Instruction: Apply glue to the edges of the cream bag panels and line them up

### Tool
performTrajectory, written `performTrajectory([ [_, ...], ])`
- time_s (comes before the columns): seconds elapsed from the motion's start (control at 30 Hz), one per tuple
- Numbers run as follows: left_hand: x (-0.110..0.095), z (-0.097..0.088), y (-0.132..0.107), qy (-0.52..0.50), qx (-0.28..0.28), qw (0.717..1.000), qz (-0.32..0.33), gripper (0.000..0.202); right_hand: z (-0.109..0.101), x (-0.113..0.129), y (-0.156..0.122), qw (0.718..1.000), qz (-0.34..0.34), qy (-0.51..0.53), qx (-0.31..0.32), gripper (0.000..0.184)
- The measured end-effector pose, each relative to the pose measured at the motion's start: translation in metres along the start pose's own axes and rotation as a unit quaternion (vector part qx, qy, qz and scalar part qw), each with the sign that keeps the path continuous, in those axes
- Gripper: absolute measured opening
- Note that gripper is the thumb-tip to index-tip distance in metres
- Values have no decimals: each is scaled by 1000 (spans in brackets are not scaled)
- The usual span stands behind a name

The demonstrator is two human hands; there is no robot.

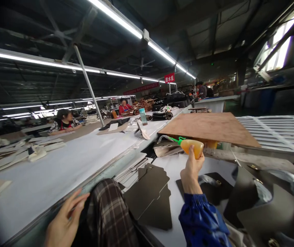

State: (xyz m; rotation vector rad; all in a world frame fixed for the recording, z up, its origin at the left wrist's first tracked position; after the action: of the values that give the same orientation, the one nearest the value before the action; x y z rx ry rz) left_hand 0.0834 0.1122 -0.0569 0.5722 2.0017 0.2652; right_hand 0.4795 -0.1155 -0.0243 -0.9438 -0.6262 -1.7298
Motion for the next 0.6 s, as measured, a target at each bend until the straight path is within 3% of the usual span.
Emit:
performTrajectory([
  [0.07, -6, 19, -3, -29, 36, 998, 42, 51, -17, 1, -5, 999, 43, -22, 15, 42],
  [0.13, -13, 28, -6, -26, 37, 996, 72, 49, -35, 1, -7, 995, 83, -43, 31, 44],
  [0.33, -22, 29, -8, 0, 43, 993, 114, 41, -81, 3, 5, 984, 141, -95, 46, 46],
  [0.43, -21, 30, -8, 12, 48, 991, 125, 39, -89, -3, 15, 984, 137, -104, 46, 45],
  [0.6, -23, 34, -10, 39, 53, 987, 145, 36, -80, -23, 14, 978, 123, -116, 121, 38],
])
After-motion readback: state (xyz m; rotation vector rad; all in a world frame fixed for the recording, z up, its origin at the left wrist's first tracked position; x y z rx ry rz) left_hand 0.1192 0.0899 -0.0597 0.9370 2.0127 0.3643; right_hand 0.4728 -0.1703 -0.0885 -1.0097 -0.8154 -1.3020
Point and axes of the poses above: each hand's wrist, its own y-axis towards the middle knuckle, its own z-axis out of the palm, x = y × z, the point moved 3 cm from there along y, towards the middle knuckle, and after that the axes turned 2 degrees about -x, right-handed, at the moved point
